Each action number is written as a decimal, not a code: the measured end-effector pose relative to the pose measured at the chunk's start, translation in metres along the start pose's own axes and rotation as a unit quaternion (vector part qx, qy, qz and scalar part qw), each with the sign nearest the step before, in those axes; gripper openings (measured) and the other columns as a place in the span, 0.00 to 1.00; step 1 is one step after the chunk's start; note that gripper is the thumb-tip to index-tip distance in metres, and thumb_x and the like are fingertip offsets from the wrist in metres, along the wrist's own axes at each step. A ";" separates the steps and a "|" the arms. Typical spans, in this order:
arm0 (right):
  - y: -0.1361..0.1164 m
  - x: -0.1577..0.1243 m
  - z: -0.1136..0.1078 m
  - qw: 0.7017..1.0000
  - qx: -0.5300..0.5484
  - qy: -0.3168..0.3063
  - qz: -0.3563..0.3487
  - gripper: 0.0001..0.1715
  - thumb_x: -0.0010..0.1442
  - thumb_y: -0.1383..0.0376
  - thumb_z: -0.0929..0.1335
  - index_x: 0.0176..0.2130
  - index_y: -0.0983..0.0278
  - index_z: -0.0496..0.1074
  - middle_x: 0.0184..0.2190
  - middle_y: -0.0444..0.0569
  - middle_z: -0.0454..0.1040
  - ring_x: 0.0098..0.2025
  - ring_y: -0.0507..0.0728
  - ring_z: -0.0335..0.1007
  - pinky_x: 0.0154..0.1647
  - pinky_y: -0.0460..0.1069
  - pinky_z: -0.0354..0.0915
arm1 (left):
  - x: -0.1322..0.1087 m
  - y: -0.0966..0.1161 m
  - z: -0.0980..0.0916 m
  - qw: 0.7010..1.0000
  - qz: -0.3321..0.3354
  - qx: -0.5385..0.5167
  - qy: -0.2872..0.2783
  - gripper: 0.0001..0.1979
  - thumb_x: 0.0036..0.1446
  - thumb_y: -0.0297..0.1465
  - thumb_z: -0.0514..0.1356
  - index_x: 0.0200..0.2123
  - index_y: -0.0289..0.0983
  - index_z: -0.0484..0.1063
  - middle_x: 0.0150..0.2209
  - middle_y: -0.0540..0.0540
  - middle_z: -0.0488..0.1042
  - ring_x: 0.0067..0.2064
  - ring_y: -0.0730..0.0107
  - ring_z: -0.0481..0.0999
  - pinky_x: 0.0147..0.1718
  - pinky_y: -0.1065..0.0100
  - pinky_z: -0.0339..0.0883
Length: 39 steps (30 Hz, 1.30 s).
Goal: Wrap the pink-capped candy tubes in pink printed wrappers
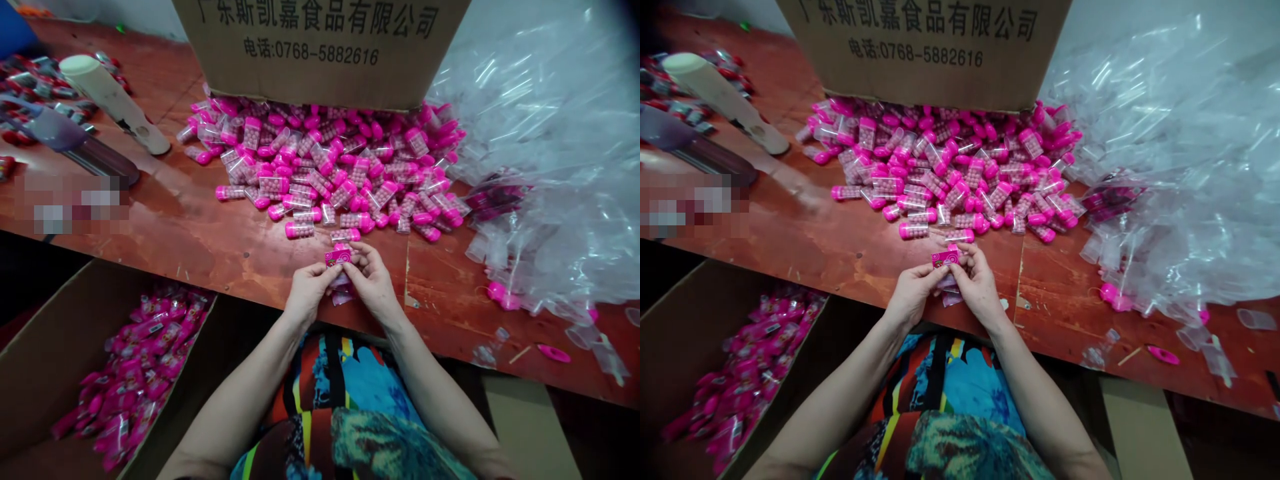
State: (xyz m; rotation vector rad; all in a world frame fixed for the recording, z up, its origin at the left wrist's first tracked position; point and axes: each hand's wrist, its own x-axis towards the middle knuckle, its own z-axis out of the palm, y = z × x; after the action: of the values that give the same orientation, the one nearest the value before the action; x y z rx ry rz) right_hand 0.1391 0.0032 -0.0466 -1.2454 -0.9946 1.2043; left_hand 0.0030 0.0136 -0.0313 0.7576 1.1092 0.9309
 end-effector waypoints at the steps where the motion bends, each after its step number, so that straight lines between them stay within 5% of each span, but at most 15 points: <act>1: 0.001 -0.001 0.001 1.000 -0.011 0.008 -0.006 0.22 0.61 0.58 0.71 0.53 0.57 0.66 0.31 0.40 0.70 0.33 0.53 0.70 0.36 0.48 0.68 | 0.000 -0.002 0.001 1.000 -0.008 -0.010 0.004 0.22 0.48 0.45 0.71 0.19 0.34 0.72 0.18 0.52 0.65 0.22 0.79 0.60 0.22 0.73 0.51; 8: -0.001 -0.011 0.010 0.984 -0.164 -0.002 -0.067 0.16 0.69 0.63 0.63 0.55 0.58 0.67 0.32 0.43 0.73 0.31 0.54 0.70 0.34 0.50 0.68 | -0.002 -0.001 0.003 0.997 -0.048 -0.047 0.037 0.21 0.43 0.43 0.74 0.18 0.32 0.72 0.17 0.51 0.67 0.19 0.80 0.61 0.20 0.72 0.51; 14: -0.004 -0.014 0.002 0.946 -0.280 -0.031 -0.162 0.12 0.69 0.65 0.62 0.49 0.61 0.72 0.43 0.51 0.80 0.42 0.58 0.78 0.43 0.52 0.70 | -0.013 0.011 -0.011 0.991 -0.115 -0.053 -0.053 0.18 0.47 0.41 0.72 0.23 0.31 0.76 0.19 0.47 0.72 0.21 0.77 0.66 0.21 0.73 0.56; 19: -0.004 0.002 -0.014 0.915 -0.387 -0.028 -0.105 0.16 0.72 0.61 0.60 0.49 0.62 0.75 0.39 0.52 0.82 0.37 0.60 0.79 0.39 0.51 0.68 | -0.013 0.015 -0.028 0.996 -0.086 -0.038 0.004 0.17 0.46 0.39 0.73 0.21 0.32 0.75 0.18 0.49 0.70 0.19 0.80 0.63 0.20 0.74 0.52; 21: -0.005 0.013 -0.015 0.884 -0.457 0.002 -0.095 0.19 0.73 0.60 0.60 0.49 0.62 0.76 0.43 0.54 0.82 0.42 0.61 0.78 0.43 0.52 0.67 | -0.010 0.016 -0.031 0.996 -0.069 -0.043 0.038 0.17 0.45 0.39 0.73 0.20 0.32 0.74 0.17 0.49 0.69 0.19 0.80 0.62 0.19 0.74 0.50; 27: -0.017 0.031 -0.015 0.728 -0.682 -0.022 -0.060 0.25 0.71 0.64 0.61 0.63 0.59 0.70 0.46 0.60 0.76 0.45 0.66 0.73 0.43 0.55 0.61 | -0.003 0.022 -0.028 0.988 -0.086 -0.113 0.052 0.17 0.41 0.37 0.76 0.23 0.32 0.75 0.17 0.50 0.69 0.19 0.80 0.63 0.17 0.75 0.49; 31: -0.022 0.032 -0.028 0.673 -0.733 -0.037 -0.096 0.28 0.66 0.69 0.63 0.64 0.57 0.70 0.54 0.64 0.71 0.50 0.70 0.68 0.44 0.59 0.59 | -0.002 0.024 -0.023 0.982 -0.099 -0.150 0.059 0.16 0.41 0.34 0.76 0.25 0.30 0.76 0.20 0.49 0.71 0.19 0.81 0.64 0.16 0.76 0.49; 35: -0.018 0.037 -0.039 0.687 -0.707 -0.031 -0.165 0.17 0.67 0.64 0.64 0.52 0.67 0.76 0.54 0.66 0.72 0.54 0.72 0.65 0.50 0.62 0.58 | 0.001 0.024 -0.013 0.974 -0.118 -0.183 0.059 0.12 0.47 0.32 0.73 0.26 0.31 0.75 0.18 0.50 0.70 0.18 0.79 0.66 0.16 0.76 0.50; 37: -0.015 0.035 -0.042 0.735 -0.655 0.000 -0.176 0.15 0.67 0.64 0.64 0.47 0.69 0.75 0.47 0.64 0.76 0.51 0.70 0.68 0.53 0.63 0.58 | 0.001 0.024 -0.009 0.970 -0.129 -0.197 0.060 0.11 0.50 0.31 0.72 0.26 0.31 0.74 0.18 0.49 0.70 0.18 0.79 0.66 0.15 0.76 0.51; 39: -0.014 0.027 -0.041 0.820 -0.547 0.057 -0.157 0.14 0.66 0.62 0.64 0.46 0.68 0.73 0.41 0.60 0.78 0.46 0.66 0.72 0.52 0.62 0.61 | 0.002 0.023 -0.006 0.966 -0.136 -0.210 0.061 0.10 0.54 0.30 0.70 0.27 0.31 0.74 0.20 0.48 0.72 0.18 0.79 0.67 0.15 0.76 0.52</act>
State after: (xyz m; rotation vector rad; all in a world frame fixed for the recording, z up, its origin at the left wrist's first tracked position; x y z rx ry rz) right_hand 0.1851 0.0253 -0.0390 -1.8659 -1.8202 0.1955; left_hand -0.0080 0.0259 -0.0135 0.1957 1.0434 0.9425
